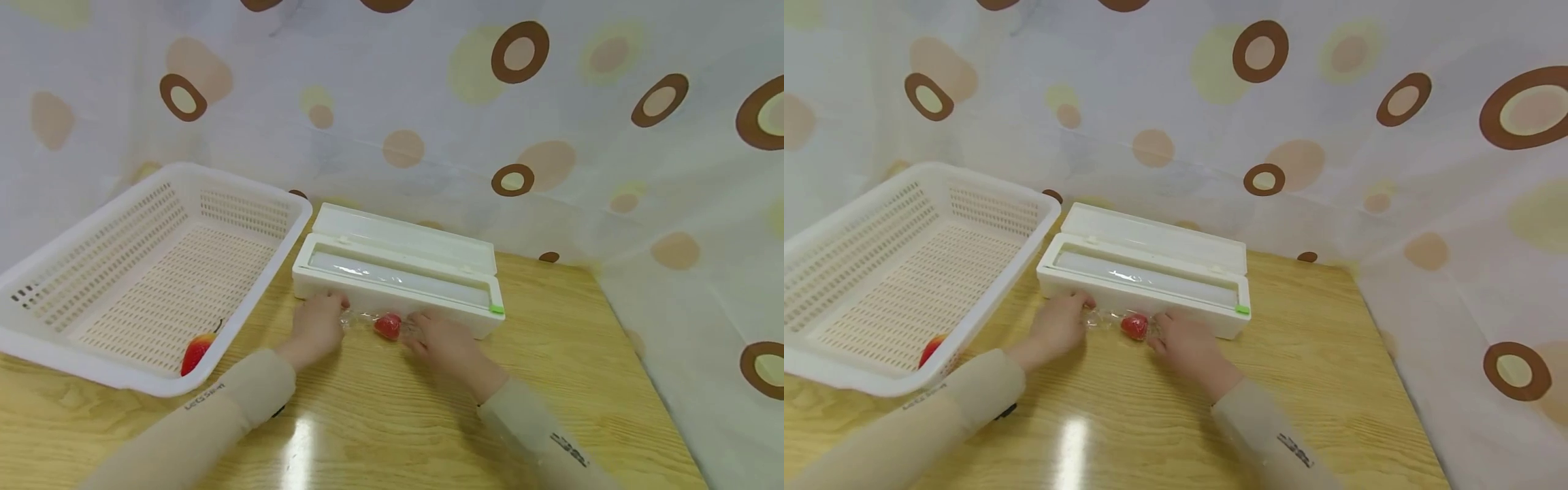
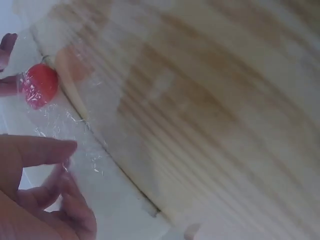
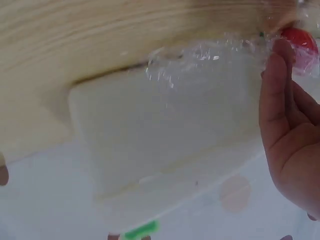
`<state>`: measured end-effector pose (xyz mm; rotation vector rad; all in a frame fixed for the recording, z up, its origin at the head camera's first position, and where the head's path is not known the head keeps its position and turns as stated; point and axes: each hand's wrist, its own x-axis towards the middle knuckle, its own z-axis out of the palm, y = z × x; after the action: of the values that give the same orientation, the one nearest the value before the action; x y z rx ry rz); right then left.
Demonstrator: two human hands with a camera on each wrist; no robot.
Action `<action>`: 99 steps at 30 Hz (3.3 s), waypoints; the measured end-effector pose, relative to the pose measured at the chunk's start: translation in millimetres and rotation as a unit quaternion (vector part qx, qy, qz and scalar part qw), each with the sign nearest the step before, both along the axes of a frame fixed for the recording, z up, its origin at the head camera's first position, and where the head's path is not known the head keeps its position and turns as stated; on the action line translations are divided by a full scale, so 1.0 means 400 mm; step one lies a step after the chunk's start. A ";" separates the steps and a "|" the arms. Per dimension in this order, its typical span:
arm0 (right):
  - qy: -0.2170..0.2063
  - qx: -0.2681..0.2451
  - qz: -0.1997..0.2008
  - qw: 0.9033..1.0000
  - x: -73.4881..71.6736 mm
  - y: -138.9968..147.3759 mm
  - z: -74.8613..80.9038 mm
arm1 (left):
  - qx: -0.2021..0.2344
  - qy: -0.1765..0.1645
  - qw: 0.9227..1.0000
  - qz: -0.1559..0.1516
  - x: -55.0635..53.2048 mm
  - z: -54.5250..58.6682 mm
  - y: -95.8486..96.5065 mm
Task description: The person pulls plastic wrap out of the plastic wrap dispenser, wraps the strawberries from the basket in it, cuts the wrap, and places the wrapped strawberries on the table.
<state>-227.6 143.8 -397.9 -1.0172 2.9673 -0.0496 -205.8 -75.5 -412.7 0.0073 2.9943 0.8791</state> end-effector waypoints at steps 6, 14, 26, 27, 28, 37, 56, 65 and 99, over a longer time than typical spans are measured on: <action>-0.036 -0.025 -0.025 0.999 -0.016 -0.041 -0.046 | -0.009 0.009 0.999 -0.044 0.007 -0.002 0.007; 0.008 -0.028 -0.044 0.999 -0.005 -0.061 -0.047 | -0.028 -0.068 0.993 -0.093 0.021 0.047 0.020; 0.151 -0.099 0.053 0.982 0.026 -0.063 -0.024 | 0.268 -0.139 0.952 -0.049 0.009 0.039 0.039; 0.166 -0.110 0.062 0.978 0.029 -0.064 -0.020 | 0.303 -0.148 0.941 -0.044 0.006 0.040 0.040; 0.181 -0.119 0.069 0.974 0.031 -0.065 -0.018 | 0.334 -0.154 0.929 -0.039 0.004 0.040 0.041; 0.281 -0.198 0.037 0.938 0.030 -0.057 -0.006 | 0.467 -0.161 0.869 -0.031 -0.002 0.052 0.046; -0.127 -0.595 -0.229 0.760 0.017 -0.101 0.057 | 0.590 -0.168 0.788 -0.053 0.011 0.099 0.071; -0.365 -0.678 -0.222 0.599 0.004 -0.099 0.092 | 0.585 -0.157 0.795 -0.040 0.007 0.089 0.067; -0.367 -0.565 -0.179 0.717 0.002 -0.081 0.097 | 0.564 -0.106 0.818 0.031 0.008 0.094 0.091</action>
<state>-226.6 111.2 -359.2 -0.1678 2.0723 -1.8986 -202.5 -39.2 -375.1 -0.1535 1.8480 2.2837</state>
